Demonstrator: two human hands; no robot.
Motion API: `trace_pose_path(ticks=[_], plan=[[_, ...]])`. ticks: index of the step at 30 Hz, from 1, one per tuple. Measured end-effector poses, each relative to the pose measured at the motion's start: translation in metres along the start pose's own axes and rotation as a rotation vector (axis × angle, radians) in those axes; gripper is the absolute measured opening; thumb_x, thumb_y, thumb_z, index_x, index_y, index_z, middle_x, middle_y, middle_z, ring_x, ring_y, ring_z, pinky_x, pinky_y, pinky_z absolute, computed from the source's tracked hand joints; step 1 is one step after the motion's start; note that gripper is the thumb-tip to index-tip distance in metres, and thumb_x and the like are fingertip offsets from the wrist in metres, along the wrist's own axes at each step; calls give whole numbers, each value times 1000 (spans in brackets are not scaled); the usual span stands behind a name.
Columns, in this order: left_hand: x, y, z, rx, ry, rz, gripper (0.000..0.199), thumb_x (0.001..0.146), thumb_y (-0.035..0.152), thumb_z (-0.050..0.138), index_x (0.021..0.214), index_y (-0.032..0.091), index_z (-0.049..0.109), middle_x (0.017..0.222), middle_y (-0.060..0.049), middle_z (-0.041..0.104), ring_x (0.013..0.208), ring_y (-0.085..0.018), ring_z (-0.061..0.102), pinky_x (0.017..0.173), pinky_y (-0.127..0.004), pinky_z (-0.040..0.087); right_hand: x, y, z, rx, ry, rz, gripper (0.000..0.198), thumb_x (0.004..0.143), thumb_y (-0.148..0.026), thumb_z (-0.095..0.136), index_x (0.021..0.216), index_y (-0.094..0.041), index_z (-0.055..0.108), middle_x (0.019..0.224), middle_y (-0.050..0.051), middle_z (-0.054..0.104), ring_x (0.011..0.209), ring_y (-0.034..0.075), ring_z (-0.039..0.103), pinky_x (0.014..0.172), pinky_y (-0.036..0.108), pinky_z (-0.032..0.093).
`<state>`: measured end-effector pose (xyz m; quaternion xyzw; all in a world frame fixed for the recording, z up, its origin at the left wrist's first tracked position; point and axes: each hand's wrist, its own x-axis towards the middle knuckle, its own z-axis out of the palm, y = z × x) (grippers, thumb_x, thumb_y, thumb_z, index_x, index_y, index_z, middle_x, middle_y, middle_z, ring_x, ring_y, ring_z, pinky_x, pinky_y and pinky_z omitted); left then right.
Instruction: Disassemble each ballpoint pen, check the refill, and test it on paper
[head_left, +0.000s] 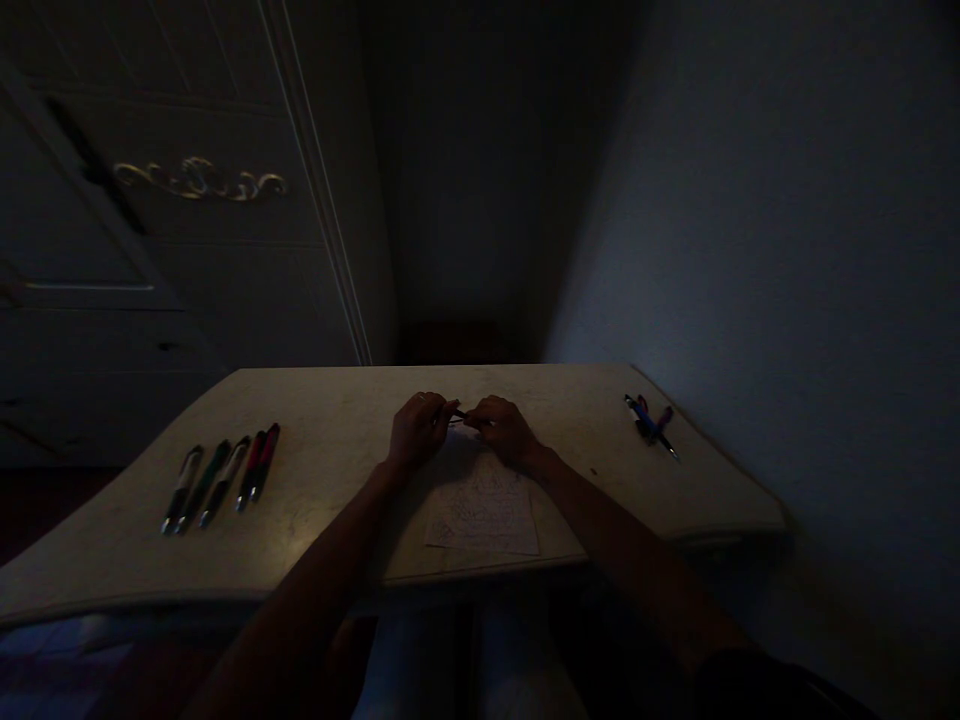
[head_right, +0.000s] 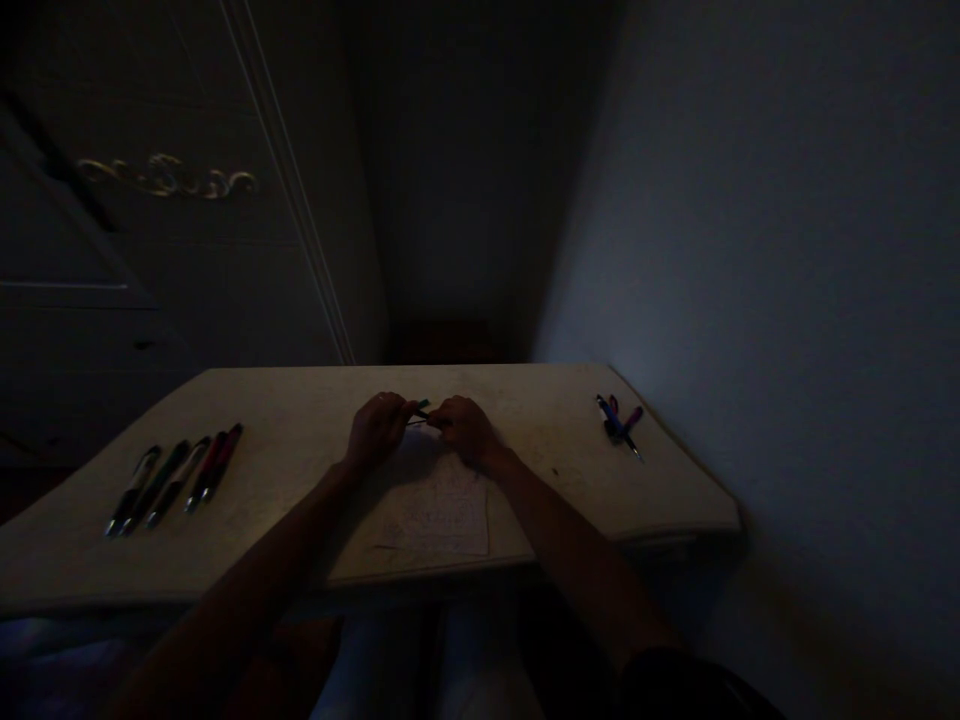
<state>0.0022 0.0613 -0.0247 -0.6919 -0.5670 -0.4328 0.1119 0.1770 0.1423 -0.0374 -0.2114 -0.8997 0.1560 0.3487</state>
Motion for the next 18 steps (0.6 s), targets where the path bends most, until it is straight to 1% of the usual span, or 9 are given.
trace_pose_path(ticks=[4,8,12,16,18], plan=[[0,4,-1,-11,-18,-59,43,98,41,42,61,21,49,57,-1,52,58,-15,48,61,-29,36,-1,1,-1,61,-36,-7,13,87,-14,66,83,-19,76,77,5,68,77,17,58,75,30,44],[0,8,-5,-63,-38,-146,47,98,46,40,60,20,53,54,-1,52,54,-14,49,58,-28,34,0,-3,-2,148,-47,-10,15,94,-25,61,91,-20,76,83,6,68,82,18,59,79,31,45],[0,10,-7,-112,-69,-230,53,96,51,40,56,19,54,53,-1,54,53,-13,52,55,-27,34,0,-5,-3,194,-59,-12,19,95,-31,60,96,-20,75,86,7,69,84,19,60,82,33,46],[0,10,-6,-140,-32,-283,54,96,53,40,55,19,50,52,0,52,51,-12,48,53,-26,33,1,-5,-2,249,-83,3,25,98,-33,55,110,-21,72,98,8,69,93,20,60,88,35,46],[0,9,-5,-150,-27,-277,54,95,53,41,54,19,49,51,1,49,51,-11,46,53,-26,33,2,-5,-2,251,-89,-20,27,99,-33,52,117,-22,69,106,9,69,99,21,59,92,37,45]])
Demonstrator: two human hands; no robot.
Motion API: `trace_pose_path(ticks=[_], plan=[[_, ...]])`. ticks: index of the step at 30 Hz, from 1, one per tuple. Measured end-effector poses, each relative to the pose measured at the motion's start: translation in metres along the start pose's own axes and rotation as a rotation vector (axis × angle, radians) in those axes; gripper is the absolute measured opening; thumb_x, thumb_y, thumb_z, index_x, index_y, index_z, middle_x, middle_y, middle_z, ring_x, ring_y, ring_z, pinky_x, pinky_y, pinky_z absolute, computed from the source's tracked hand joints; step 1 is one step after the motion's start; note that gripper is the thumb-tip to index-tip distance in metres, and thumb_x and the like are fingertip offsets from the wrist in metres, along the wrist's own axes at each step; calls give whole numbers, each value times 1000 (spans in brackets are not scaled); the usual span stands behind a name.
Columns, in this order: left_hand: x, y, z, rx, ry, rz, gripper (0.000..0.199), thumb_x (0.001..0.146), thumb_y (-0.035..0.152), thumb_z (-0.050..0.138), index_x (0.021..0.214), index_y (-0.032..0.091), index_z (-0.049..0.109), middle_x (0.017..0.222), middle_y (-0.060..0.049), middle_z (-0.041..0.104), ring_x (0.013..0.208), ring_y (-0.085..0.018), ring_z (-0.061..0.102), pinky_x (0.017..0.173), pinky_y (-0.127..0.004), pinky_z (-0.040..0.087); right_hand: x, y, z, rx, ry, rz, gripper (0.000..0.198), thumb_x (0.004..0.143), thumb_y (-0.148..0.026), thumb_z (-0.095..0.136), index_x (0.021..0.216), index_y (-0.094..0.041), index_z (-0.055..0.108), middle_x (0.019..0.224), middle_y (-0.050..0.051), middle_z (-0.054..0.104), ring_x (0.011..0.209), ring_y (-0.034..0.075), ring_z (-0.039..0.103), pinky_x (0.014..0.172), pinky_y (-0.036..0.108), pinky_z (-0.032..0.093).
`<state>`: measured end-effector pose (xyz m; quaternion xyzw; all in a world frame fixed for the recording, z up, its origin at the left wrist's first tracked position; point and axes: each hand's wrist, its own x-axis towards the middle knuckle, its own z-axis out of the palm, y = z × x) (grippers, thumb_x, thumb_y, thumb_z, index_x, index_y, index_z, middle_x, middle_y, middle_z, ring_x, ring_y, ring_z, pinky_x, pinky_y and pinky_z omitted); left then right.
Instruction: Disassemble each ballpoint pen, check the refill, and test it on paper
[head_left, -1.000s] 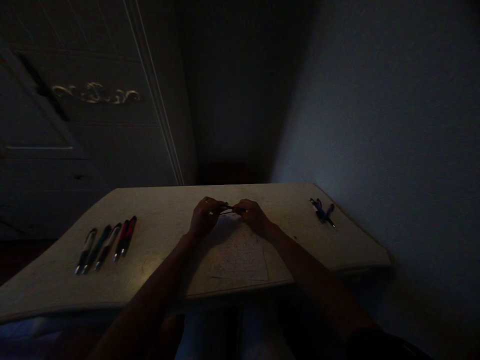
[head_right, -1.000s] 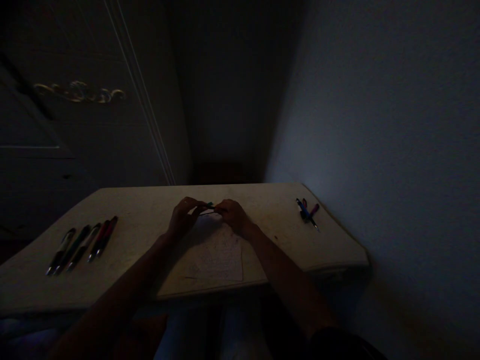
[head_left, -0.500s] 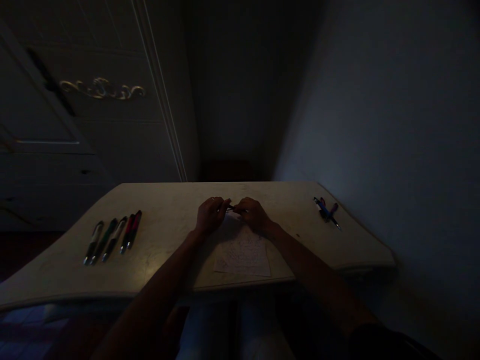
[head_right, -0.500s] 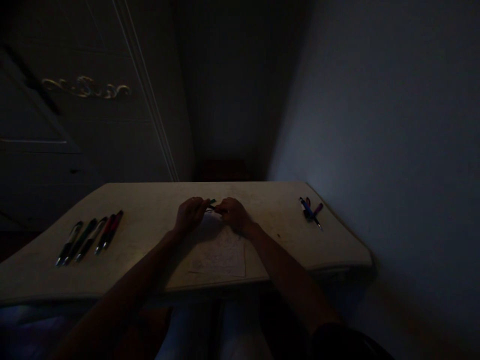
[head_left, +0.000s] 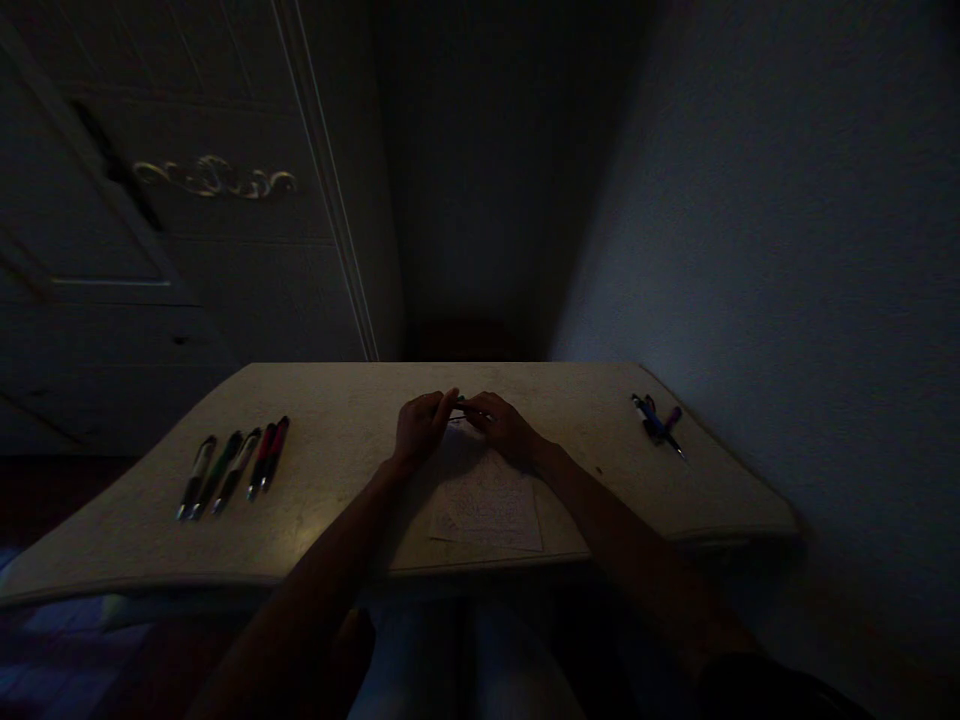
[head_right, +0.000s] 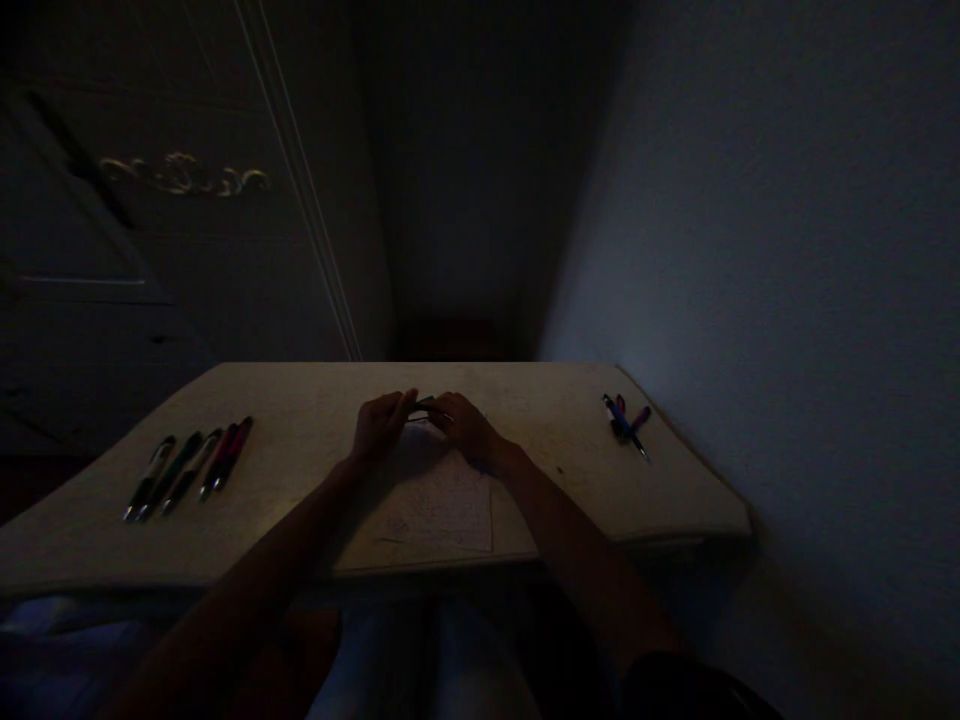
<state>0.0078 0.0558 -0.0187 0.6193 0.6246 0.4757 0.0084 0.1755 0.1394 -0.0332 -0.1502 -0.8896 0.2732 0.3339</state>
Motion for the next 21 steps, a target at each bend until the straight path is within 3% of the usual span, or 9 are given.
trace_pose_path(ticks=[6,9,11,16,21], plan=[[1,-6,3,6,-60,139,46,97,47,43,63,19,58,59,-2,57,59,-14,53,60,-26,42,1,0,-3,-76,-7,-4,21,96,-25,56,110,-22,72,101,8,71,95,21,59,91,36,43],[2,-8,3,-86,-39,183,31,96,43,50,92,18,69,82,-6,69,70,-15,61,65,-26,48,1,-1,-6,-135,20,80,14,92,-19,61,98,-20,74,92,7,72,87,20,59,85,34,43],[3,-10,4,-157,-42,225,30,93,41,55,109,19,68,93,-7,70,74,-15,64,65,-26,51,1,-1,-8,-156,17,129,13,90,-16,62,91,-20,75,88,6,72,84,19,60,82,32,43],[4,-18,5,-184,-128,302,22,91,35,62,102,19,72,88,-8,73,68,-15,65,66,-28,53,1,-3,-10,-164,37,181,16,86,-12,63,87,-20,77,87,6,75,82,20,64,80,32,45],[3,-22,6,-161,-106,307,19,93,27,58,101,21,73,92,-9,76,81,-19,71,74,-31,56,0,-2,-9,-158,74,199,19,85,-14,62,88,-22,78,89,5,76,83,21,67,80,33,46]])
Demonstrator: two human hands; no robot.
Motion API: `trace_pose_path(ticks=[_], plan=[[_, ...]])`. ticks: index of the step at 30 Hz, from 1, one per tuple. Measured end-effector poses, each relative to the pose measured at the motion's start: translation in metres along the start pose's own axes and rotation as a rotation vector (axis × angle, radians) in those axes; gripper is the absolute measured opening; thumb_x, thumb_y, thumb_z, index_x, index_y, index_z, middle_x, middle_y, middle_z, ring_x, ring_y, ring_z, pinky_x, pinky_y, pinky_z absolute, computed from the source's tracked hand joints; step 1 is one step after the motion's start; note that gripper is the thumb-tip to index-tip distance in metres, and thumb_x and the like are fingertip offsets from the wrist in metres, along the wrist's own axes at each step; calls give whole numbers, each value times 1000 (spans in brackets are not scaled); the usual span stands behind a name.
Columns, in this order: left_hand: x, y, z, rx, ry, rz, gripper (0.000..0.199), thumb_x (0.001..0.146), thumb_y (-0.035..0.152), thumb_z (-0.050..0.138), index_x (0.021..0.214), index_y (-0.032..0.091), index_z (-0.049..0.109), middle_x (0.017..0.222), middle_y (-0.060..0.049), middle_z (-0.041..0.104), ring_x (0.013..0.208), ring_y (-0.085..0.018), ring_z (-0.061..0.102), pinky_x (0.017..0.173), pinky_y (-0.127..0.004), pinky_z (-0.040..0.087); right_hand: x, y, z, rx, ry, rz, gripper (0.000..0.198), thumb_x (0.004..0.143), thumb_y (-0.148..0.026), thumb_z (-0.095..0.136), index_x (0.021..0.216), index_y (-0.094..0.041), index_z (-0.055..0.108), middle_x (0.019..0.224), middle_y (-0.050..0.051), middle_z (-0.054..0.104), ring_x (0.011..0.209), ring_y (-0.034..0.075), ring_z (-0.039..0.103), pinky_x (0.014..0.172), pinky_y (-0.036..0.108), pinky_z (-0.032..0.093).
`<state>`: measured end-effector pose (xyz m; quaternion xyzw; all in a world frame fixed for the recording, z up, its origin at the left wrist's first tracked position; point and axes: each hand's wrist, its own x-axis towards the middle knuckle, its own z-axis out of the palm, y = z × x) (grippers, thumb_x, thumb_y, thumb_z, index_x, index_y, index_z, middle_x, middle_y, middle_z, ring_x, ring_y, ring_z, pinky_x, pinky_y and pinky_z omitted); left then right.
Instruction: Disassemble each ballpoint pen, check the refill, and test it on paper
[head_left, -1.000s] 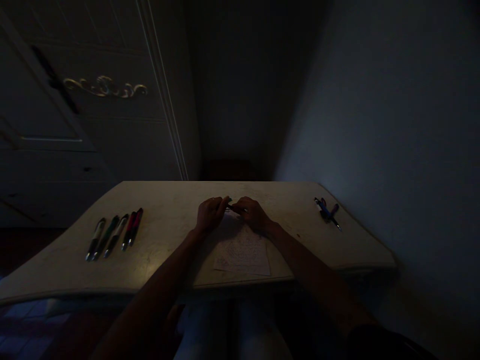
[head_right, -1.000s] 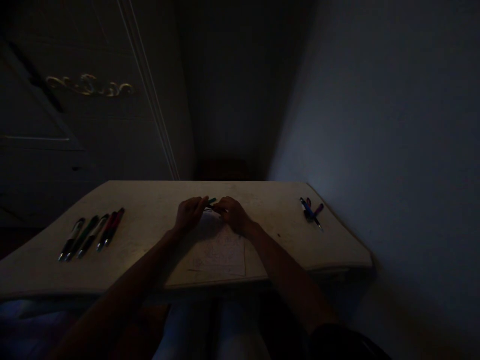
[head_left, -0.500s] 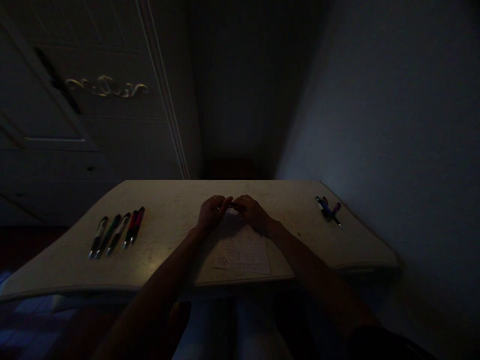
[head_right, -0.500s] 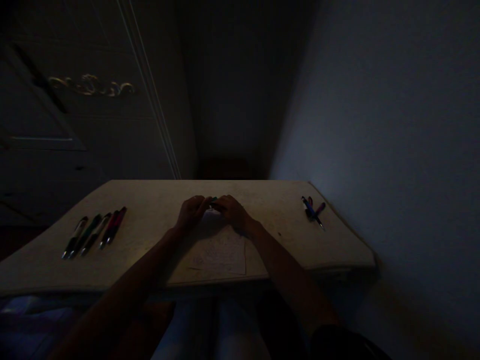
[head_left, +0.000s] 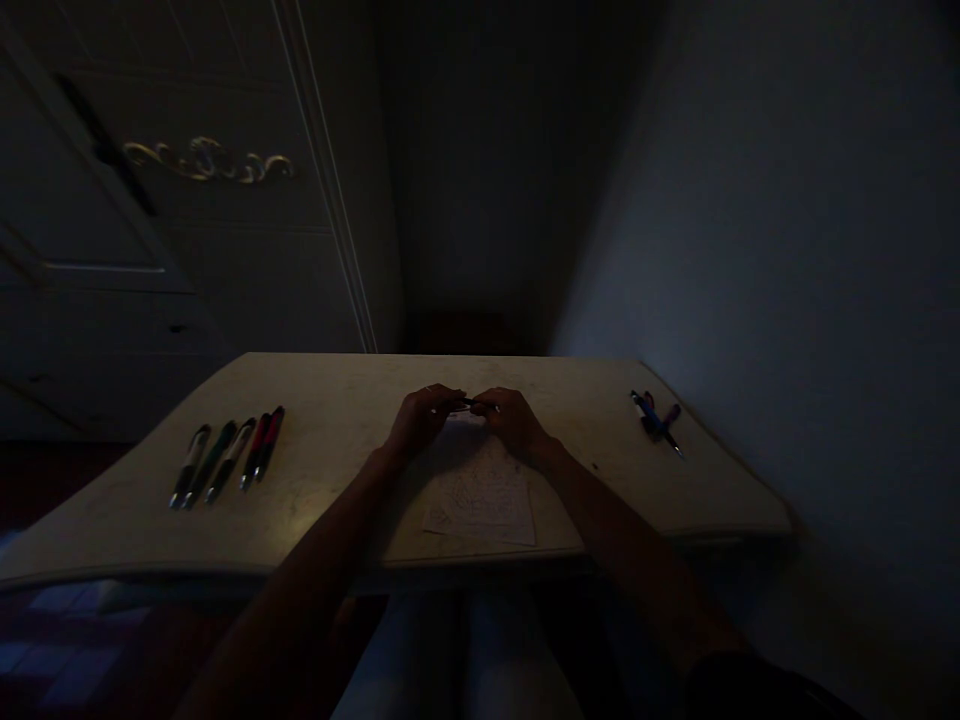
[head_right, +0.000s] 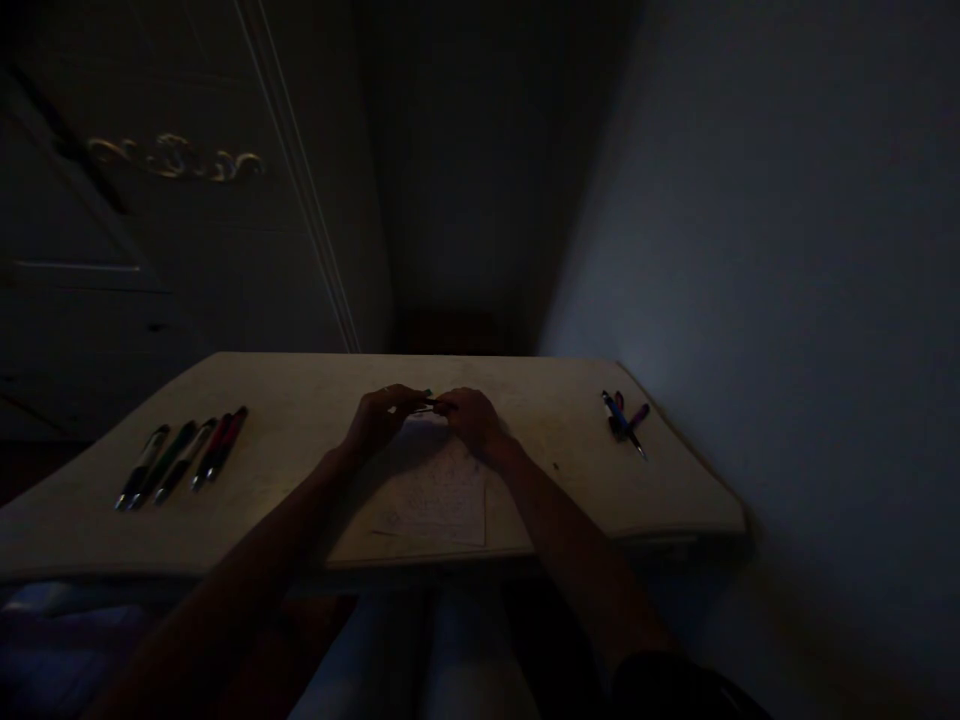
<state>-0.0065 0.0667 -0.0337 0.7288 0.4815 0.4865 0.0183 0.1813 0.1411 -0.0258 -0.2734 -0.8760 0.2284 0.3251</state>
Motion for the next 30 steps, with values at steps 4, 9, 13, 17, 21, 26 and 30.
trace_pose_path(ticks=[4,9,13,17,21,26,30], plan=[[2,8,0,167,-13,-8,19,94,25,55,100,20,72,93,-8,76,83,-20,71,76,-31,54,1,2,-1,-27,28,-7,17,85,-16,65,91,-24,79,90,5,77,83,22,67,81,34,47],[6,19,2,363,-68,-50,18,95,26,52,97,20,70,89,-8,74,82,-21,68,74,-30,50,2,4,-3,-20,55,-23,17,84,-14,67,88,-25,80,87,5,76,81,21,66,78,33,46],[5,22,4,475,-97,-71,18,96,25,50,91,20,67,84,-8,71,79,-20,65,70,-29,47,0,4,-1,-61,34,-34,17,84,-13,66,85,-24,79,83,5,75,78,20,64,78,33,44],[5,26,5,512,-118,-113,22,98,28,47,87,20,65,82,-9,69,76,-21,63,65,-29,43,-1,2,-1,-140,26,-64,16,84,-13,66,83,-23,79,81,5,74,77,20,62,76,33,42],[6,32,7,551,-155,-213,33,101,35,41,89,19,67,80,-9,70,70,-22,63,60,-29,37,-2,-1,-2,-213,47,-85,15,85,-14,66,85,-22,79,82,7,73,79,21,61,77,34,40],[7,32,7,461,-167,-360,45,102,46,37,87,20,70,72,-8,69,63,-21,62,58,-28,32,-2,0,-3,-151,58,-82,15,87,-15,66,85,-23,78,82,6,73,80,20,61,79,34,42],[9,30,4,416,-194,-385,48,102,47,35,82,20,70,75,-8,71,64,-21,63,58,-29,32,-2,3,-5,-4,44,-88,3,83,-24,75,85,-22,77,81,5,71,80,20,61,80,35,45]])
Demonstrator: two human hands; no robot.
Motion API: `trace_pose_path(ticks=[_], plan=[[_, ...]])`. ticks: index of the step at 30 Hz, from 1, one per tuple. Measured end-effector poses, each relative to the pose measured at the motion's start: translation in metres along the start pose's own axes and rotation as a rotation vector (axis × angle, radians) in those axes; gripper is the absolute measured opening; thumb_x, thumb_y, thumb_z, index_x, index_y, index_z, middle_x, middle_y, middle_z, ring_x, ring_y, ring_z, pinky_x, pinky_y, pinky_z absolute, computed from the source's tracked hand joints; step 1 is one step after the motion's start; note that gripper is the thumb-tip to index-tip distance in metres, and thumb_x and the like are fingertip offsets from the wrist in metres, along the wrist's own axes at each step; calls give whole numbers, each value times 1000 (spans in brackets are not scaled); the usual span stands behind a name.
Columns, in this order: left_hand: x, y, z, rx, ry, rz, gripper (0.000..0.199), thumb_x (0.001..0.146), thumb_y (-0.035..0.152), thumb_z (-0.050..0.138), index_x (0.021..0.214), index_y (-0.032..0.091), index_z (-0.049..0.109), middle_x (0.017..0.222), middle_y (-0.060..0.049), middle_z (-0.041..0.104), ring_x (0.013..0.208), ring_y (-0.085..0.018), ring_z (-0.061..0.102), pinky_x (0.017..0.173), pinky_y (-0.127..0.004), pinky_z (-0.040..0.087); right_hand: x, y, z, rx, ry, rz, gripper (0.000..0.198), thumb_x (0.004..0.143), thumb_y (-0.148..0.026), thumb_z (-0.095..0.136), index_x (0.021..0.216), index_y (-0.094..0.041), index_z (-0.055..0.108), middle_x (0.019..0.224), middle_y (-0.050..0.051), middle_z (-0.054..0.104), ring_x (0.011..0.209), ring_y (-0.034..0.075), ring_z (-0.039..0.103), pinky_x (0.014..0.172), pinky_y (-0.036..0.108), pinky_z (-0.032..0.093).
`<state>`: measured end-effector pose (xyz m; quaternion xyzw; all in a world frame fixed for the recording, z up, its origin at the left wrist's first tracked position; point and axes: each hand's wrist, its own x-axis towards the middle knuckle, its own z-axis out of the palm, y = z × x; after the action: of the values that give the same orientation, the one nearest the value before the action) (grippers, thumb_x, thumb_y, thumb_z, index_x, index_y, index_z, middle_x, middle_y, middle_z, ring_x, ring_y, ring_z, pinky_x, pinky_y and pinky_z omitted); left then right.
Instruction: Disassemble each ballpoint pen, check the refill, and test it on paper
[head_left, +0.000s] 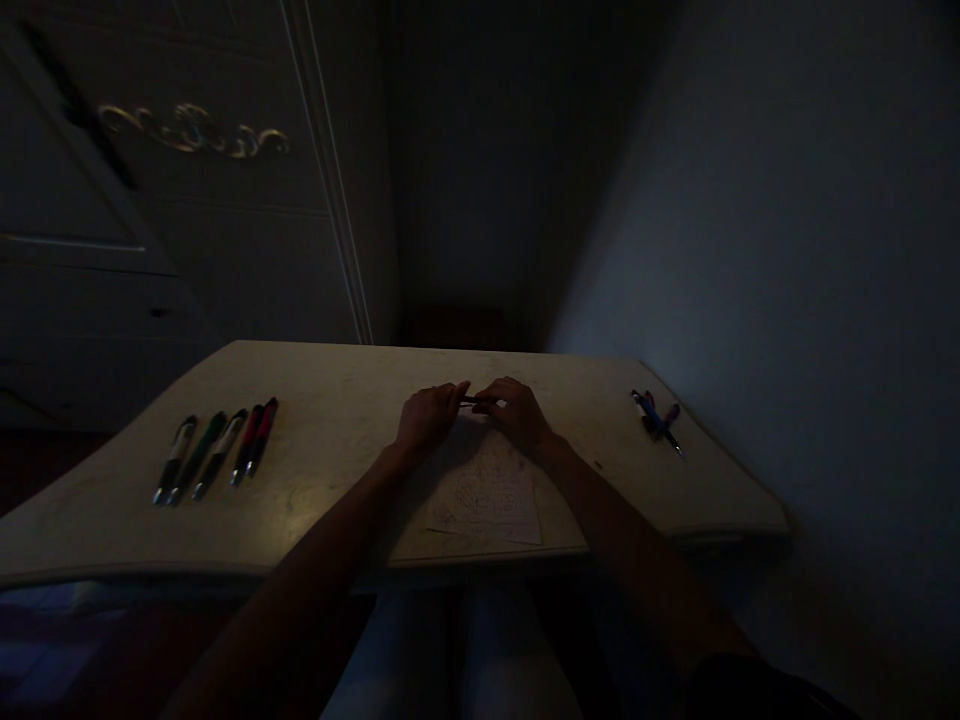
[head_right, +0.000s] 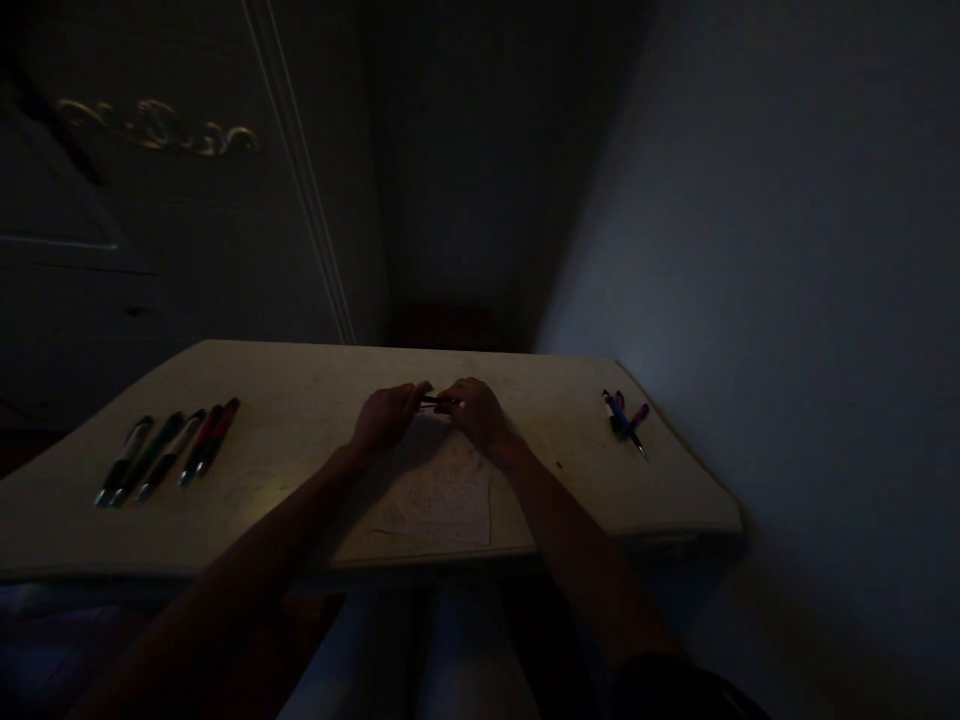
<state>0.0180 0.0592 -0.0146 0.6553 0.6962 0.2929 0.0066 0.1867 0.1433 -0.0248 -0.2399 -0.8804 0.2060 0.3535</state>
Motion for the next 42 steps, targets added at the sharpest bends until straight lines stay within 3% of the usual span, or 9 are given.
trace_pose_path(ticks=[6,12,15,22,27,33,37,42], plan=[[1,-2,-3,-46,-30,-35,46,102,43,36,79,19,67,76,-9,72,70,-21,64,63,-29,36,-1,3,4,185,26,79,44,78,-50,76,110,-20,70,106,9,66,94,21,61,85,35,48],[0,-3,-6,-102,-53,-31,48,102,42,32,79,18,66,75,-8,70,70,-19,64,65,-28,37,-1,1,2,237,-11,301,60,93,-67,41,71,-17,66,70,3,60,66,15,56,66,28,44],[-1,-2,-7,-129,-40,-30,48,101,42,33,77,18,66,73,-7,70,68,-19,63,65,-28,37,-1,-4,0,286,5,338,53,91,-63,48,69,-17,63,65,1,56,61,14,52,61,27,39],[-1,-5,-6,-224,-18,-47,48,99,45,33,79,18,67,75,-7,71,68,-18,64,65,-27,40,2,-7,2,432,68,293,30,81,-49,64,82,-19,60,75,-1,58,71,15,53,68,27,42],[0,-6,-5,-226,-25,-53,49,99,47,33,77,18,67,73,-6,71,67,-18,63,64,-27,39,3,-6,3,513,67,332,37,80,-55,64,93,-20,60,85,2,62,76,16,55,67,27,44],[-1,-9,-2,-231,-6,-41,50,98,48,33,77,18,67,74,-7,70,68,-20,63,65,-29,40,1,-4,1,388,10,419,57,87,-70,46,69,-18,61,67,3,58,63,15,52,60,28,40],[0,-9,-2,-229,-12,-47,49,98,47,33,76,18,66,72,-7,69,66,-19,63,64,-29,39,1,-6,0,391,17,390,47,85,-62,56,69,-18,62,63,0,55,61,14,49,59,27,38],[-1,-8,-4,-248,-2,-40,49,98,47,33,74,18,65,69,-6,67,65,-18,61,63,-28,38,3,-8,-1,542,42,363,30,74,-47,71,81,-19,64,76,1,61,71,15,54,66,28,43]])
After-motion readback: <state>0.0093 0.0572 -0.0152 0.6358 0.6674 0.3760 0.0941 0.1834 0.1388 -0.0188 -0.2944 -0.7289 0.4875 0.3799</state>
